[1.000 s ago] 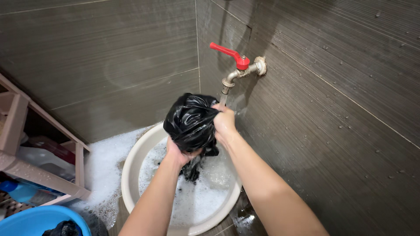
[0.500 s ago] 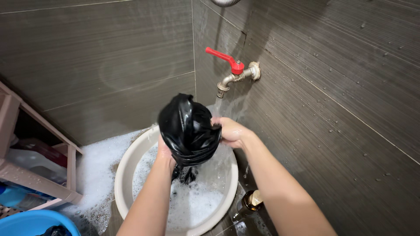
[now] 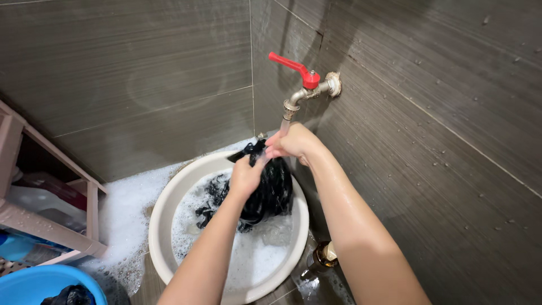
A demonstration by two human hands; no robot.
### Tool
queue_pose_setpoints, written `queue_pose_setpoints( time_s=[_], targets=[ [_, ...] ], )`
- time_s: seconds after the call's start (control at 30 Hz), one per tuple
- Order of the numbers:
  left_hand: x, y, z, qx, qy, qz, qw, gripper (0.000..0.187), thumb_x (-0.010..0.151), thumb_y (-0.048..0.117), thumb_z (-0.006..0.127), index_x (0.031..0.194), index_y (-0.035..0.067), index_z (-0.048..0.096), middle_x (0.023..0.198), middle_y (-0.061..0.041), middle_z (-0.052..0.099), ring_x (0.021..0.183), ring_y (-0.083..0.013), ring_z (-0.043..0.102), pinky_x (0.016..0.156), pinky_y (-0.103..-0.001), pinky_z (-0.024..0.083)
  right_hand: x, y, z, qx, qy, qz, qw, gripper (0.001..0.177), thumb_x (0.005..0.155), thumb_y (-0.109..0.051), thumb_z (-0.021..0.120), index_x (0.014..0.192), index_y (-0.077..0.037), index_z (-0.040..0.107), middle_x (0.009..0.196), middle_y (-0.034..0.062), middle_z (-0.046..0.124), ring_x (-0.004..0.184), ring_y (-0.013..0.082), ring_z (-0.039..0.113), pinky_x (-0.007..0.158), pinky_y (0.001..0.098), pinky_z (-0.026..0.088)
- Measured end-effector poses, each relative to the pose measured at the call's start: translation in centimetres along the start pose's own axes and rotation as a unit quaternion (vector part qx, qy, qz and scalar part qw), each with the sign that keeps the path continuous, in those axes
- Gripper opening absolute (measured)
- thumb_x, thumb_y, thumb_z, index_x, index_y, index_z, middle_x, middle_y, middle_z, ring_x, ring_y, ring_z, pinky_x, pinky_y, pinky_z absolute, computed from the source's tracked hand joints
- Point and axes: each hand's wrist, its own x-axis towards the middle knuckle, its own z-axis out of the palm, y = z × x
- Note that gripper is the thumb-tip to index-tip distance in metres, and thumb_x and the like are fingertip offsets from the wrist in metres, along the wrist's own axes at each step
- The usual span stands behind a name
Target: The person hand-washes a black garment in a white basin, repeatedly rinsing and wringing it under running water. They then transfer the rinsed garment to a blue basin and move additional clothes into the white basin for further washing.
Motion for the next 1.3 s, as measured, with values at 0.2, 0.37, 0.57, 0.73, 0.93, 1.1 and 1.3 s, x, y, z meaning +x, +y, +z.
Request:
queue_pose_setpoints(
  time_s=[0.2, 0.37, 0.57, 0.73, 0.93, 1.1, 1.3],
  targets=[
    [-0.9, 1.6, 1.3, 0.056, -0.070, 0.008, 0.996, 0.040, 0.091, 0.043, 0.064, 0.101, 0.005, 0.073, 0.087, -0.019, 0.073, 0.084, -0.0339, 0.068, 0.078, -0.044, 0.052, 1.0, 0.9, 0.9, -0.033, -0.004, 0.013, 0.999, 0.015, 0.083, 0.012, 0.062, 0.095, 0.013, 0.072, 0.082, 0.0207, 0.075, 0.070, 0.0233, 0.075, 0.065, 0.0294, 0.063],
    [-1.0, 1.0, 1.4, -0.075, -0.063, 0.038, 0.994, 0.042, 0.093, 0.043, 0.063, 0.095, 0.001, 0.071, 0.076, -0.015, 0.071, 0.072, -0.0226, 0.064, 0.073, -0.037, 0.053, 0.8, 0.9, 0.2, -0.056, 0.009, -0.007, 0.998, 0.016, 0.082, 0.013, 0.062, 0.094, 0.012, 0.072, 0.081, 0.0196, 0.074, 0.070, 0.0228, 0.075, 0.065, 0.0306, 0.062],
    [0.8, -0.7, -1.8, -0.109, 0.032, -0.077, 0.991, 0.039, 0.090, 0.035, 0.068, 0.095, -0.003, 0.073, 0.079, -0.013, 0.072, 0.073, -0.0189, 0.064, 0.072, -0.037, 0.053, 0.6, 1.0, -0.1, -0.057, 0.021, 0.005, 0.998, 0.015, 0.081, 0.011, 0.063, 0.094, 0.010, 0.071, 0.081, 0.0189, 0.075, 0.069, 0.0223, 0.075, 0.065, 0.0294, 0.062],
    [1.6, -2.5, -5.6, -0.337, 0.130, -0.122, 0.924, 0.039, 0.089, 0.031, 0.069, 0.106, -0.004, 0.070, 0.093, -0.012, 0.074, 0.079, -0.0199, 0.069, 0.073, -0.036, 0.056, 1.7, 2.7, 0.4, -0.050, 0.000, 0.008, 0.999, 0.015, 0.082, 0.009, 0.061, 0.093, 0.009, 0.071, 0.081, 0.0169, 0.075, 0.069, 0.0206, 0.076, 0.065, 0.0295, 0.063],
    [1.6, -2.9, -8.5, -0.480, 0.173, -0.169, 0.843, 0.040, 0.090, 0.032, 0.068, 0.112, -0.002, 0.068, 0.100, -0.011, 0.074, 0.086, -0.0221, 0.072, 0.079, -0.039, 0.060, 4.1, 6.7, 1.1, -0.165, -0.018, 0.030, 0.986, 0.054, 0.081, 0.006, 0.058, 0.134, -0.009, 0.058, 0.114, 0.0175, 0.070, 0.091, 0.0268, 0.072, 0.063, 0.0389, 0.060],
    [2.0, -1.5, -9.1, -0.644, 0.072, -0.161, 0.745, 0.043, 0.096, 0.040, 0.060, 0.119, 0.005, 0.067, 0.110, -0.010, 0.073, 0.097, -0.0255, 0.072, 0.087, -0.043, 0.060, 1.6, 10.7, 5.3, -0.331, -0.054, -0.130, 0.933, 0.132, 0.061, -0.015, 0.104, 0.159, -0.007, 0.017, 0.139, 0.0404, 0.038, 0.126, 0.0446, 0.050, 0.092, 0.0519, 0.050],
    [1.0, 0.4, -8.5, -0.659, 0.023, -0.174, 0.731, 0.047, 0.099, 0.044, 0.045, 0.121, 0.010, 0.068, 0.121, -0.009, 0.072, 0.112, -0.0277, 0.069, 0.097, -0.046, 0.056, -0.5, 7.5, 6.7, 0.239, -0.007, -0.057, 0.969, 0.073, 0.071, 0.004, 0.078, 0.138, -0.012, 0.053, 0.122, 0.0081, 0.064, 0.108, 0.0226, 0.066, 0.084, 0.0431, 0.060]
  ],
)
